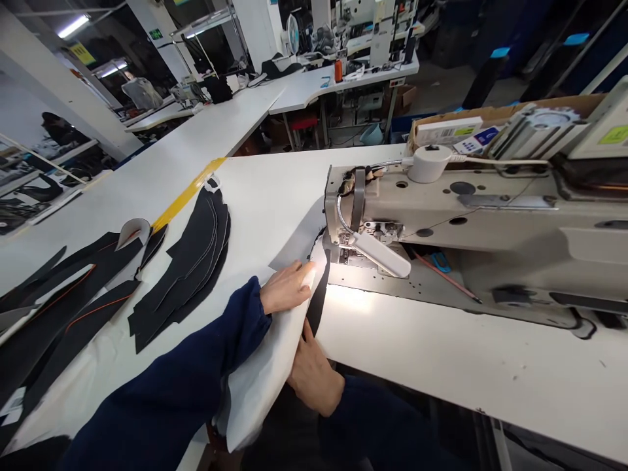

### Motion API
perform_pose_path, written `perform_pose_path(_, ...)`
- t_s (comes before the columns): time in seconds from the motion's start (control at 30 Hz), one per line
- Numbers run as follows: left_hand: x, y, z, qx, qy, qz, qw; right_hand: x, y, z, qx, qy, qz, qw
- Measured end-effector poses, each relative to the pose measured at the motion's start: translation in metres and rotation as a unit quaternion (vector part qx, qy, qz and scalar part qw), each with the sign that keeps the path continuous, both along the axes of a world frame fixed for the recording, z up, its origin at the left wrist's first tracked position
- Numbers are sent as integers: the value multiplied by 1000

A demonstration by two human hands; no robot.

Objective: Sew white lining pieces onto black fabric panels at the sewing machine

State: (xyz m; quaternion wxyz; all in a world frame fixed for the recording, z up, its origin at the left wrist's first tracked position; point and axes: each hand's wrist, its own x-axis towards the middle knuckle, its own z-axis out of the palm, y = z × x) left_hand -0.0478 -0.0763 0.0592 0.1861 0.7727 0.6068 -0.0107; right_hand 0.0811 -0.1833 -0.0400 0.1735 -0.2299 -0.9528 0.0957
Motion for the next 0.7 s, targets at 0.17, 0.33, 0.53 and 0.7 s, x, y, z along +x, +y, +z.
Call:
perform_pose_path(0.17,-14,3,-46,74,-68,-6,995,-6,3,6,47,-5,-24,999)
perform_pose_path(0.33,-6,22,-54,83,-29,5,996,-2,1,10,53,-15,9,998)
perform_pose_path(0.53,8,29,-44,81,9,25,996,14,34,-2,28,-2,27,999)
perform_pose_path(0.7,19,18,-43,68,-2,5,998,4,12,-24,55,39,-57,996)
